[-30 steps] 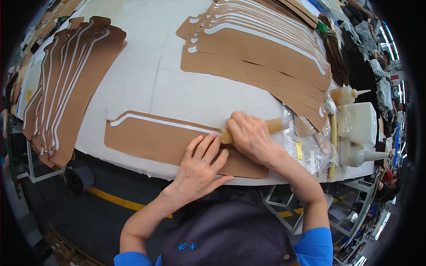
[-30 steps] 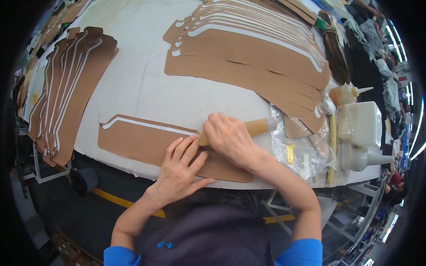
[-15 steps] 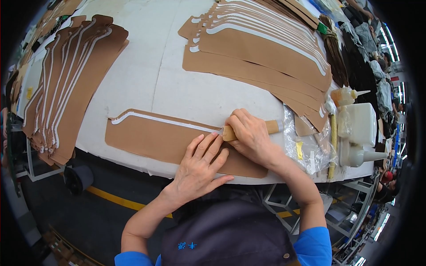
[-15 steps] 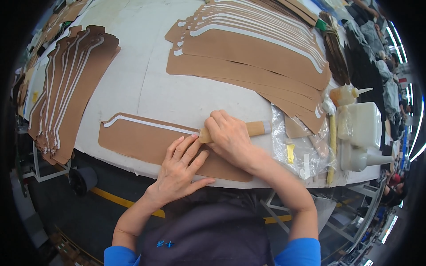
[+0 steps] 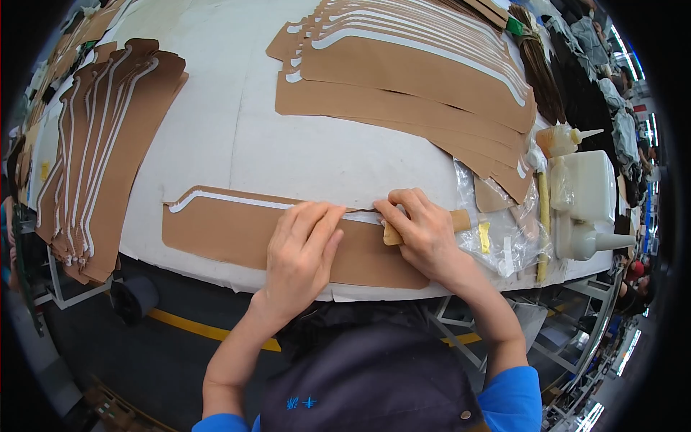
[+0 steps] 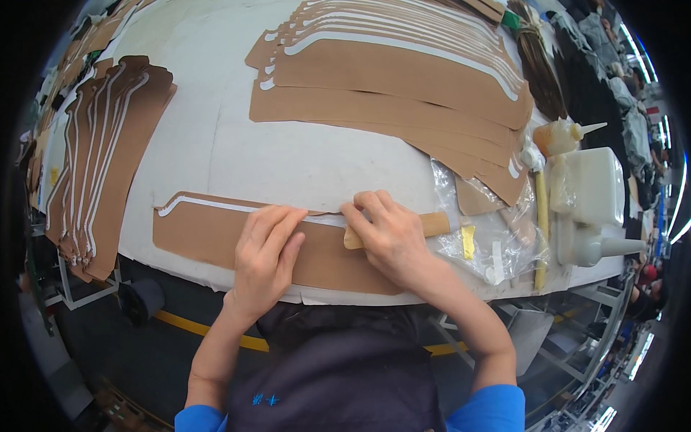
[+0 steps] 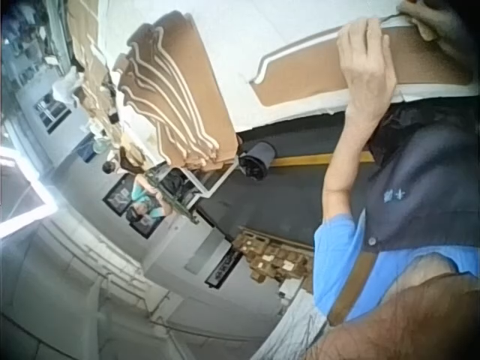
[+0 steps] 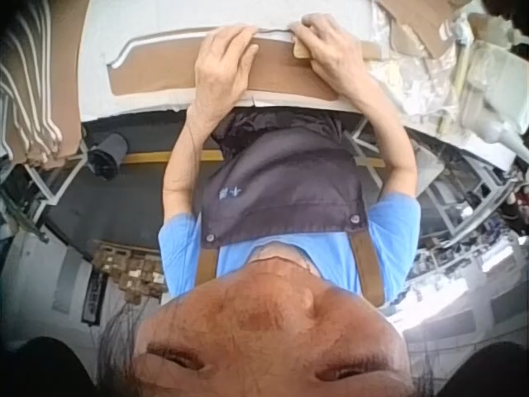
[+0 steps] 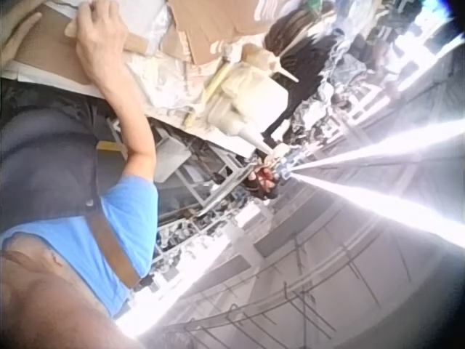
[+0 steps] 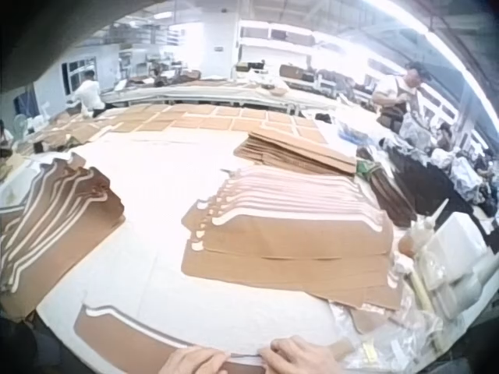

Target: Folding and pressing the glued edges of leather components using a wooden folder tool.

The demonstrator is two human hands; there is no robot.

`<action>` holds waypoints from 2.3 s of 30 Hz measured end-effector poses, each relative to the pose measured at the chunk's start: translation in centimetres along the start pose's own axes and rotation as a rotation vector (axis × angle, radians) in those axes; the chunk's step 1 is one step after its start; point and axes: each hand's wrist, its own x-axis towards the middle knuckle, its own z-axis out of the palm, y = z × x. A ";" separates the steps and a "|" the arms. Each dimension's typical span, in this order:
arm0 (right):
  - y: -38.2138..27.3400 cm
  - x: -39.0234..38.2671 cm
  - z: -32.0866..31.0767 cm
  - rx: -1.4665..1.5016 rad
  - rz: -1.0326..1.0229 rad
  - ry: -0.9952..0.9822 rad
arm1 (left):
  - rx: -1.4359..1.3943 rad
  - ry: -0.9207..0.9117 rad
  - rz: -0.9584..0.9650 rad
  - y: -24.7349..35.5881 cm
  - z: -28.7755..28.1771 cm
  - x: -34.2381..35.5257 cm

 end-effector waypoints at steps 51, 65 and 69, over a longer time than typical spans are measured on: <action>0.5 -2.9 0.0 -0.174 -0.193 0.039 | 0.387 -0.033 0.121 2.7 4.9 -0.4; 0.3 -3.6 -1.1 -0.115 -0.158 0.033 | 0.353 -0.013 0.168 3.6 6.0 -0.1; -0.2 -4.6 -2.2 -0.024 0.110 0.003 | 0.353 -0.024 0.176 3.4 5.9 -0.4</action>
